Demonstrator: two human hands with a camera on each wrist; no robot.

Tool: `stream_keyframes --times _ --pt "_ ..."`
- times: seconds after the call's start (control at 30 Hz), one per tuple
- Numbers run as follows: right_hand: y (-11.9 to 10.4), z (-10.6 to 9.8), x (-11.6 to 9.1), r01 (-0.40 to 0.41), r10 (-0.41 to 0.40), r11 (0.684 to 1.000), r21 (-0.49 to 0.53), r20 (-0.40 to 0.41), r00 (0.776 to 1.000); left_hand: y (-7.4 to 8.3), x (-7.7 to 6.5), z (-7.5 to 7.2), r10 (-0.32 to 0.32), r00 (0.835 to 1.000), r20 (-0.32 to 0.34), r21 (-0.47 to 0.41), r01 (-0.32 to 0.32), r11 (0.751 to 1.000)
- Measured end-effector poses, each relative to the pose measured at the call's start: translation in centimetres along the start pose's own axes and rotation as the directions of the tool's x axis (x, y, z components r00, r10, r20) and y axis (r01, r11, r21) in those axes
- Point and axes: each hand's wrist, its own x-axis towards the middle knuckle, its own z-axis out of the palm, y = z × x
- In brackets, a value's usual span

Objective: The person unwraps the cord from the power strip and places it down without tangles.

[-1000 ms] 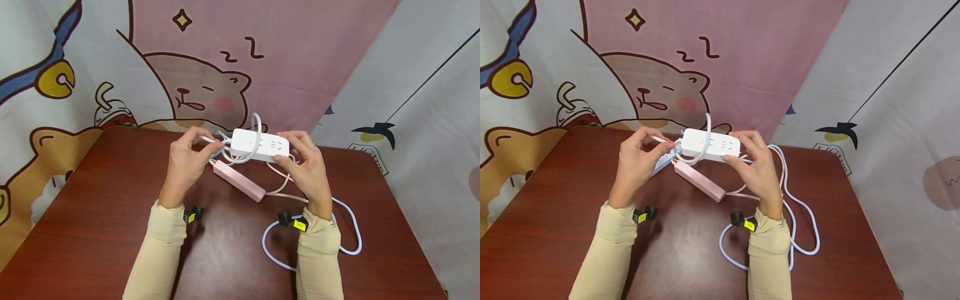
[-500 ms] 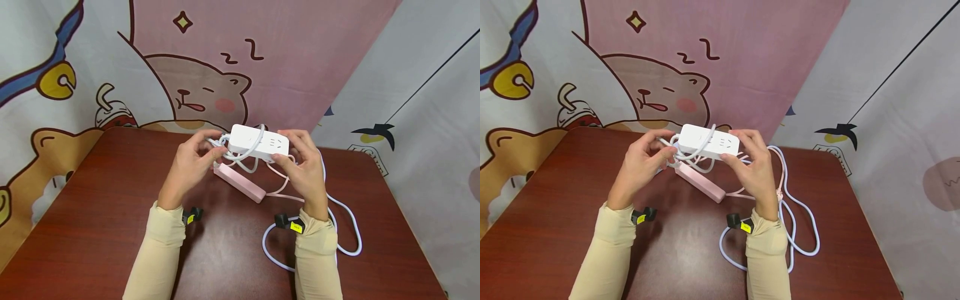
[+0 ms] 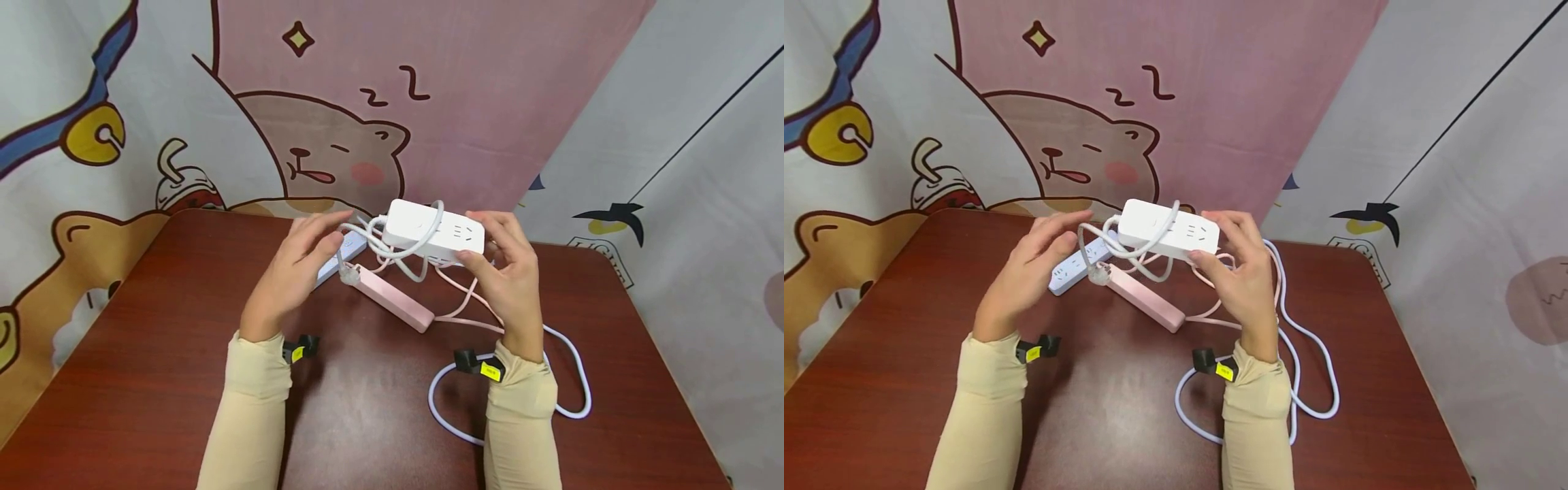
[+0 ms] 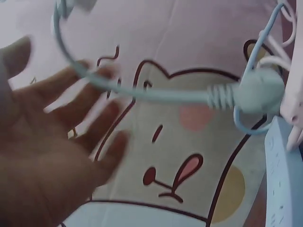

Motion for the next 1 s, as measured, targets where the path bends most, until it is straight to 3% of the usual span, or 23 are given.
stream_keyframes --times 0.1,0.17,0.37,0.5,0.6,0.7,0.8,1.0 --pt "0.1 -0.3 0.0 0.004 -0.002 0.999 0.039 -0.038 0.999 -0.4 -0.1 -0.5 -0.125 0.989 0.081 0.018 0.124 0.992" --pt "0.1 -0.5 0.0 0.008 -0.005 0.998 0.060 -0.052 0.999 -0.7 0.0 -0.5 -0.150 0.985 0.080 0.038 0.147 0.988" --pt "0.4 -1.0 -0.1 0.009 -0.003 0.996 0.089 -0.063 0.998 -0.7 0.2 -0.2 -0.070 0.993 -0.090 0.026 0.073 0.997" --pt "0.6 -1.1 -0.1 -0.014 0.017 0.998 0.066 -0.041 0.999 -0.5 0.1 -0.3 -0.036 0.975 -0.219 -0.014 0.033 0.999" --pt "0.8 -0.9 0.0 -0.035 0.035 0.999 0.014 -0.015 0.999 -0.4 0.1 -0.2 -0.022 0.962 -0.273 -0.048 0.009 0.999" --pt "1.0 -0.6 0.0 -0.031 0.032 0.996 -0.079 0.006 0.999 -0.2 0.1 -0.1 -0.006 0.958 -0.287 -0.068 -0.014 0.998" --pt "1.1 -0.2 0.1 -0.012 0.017 0.987 -0.162 0.027 0.999 0.0 0.2 0.1 0.017 0.964 -0.264 -0.074 -0.038 0.997" --pt "1.2 0.8 0.1 0.014 -0.006 0.985 -0.174 0.048 0.999 0.3 0.3 0.8 0.112 0.978 -0.174 -0.049 -0.122 0.991"
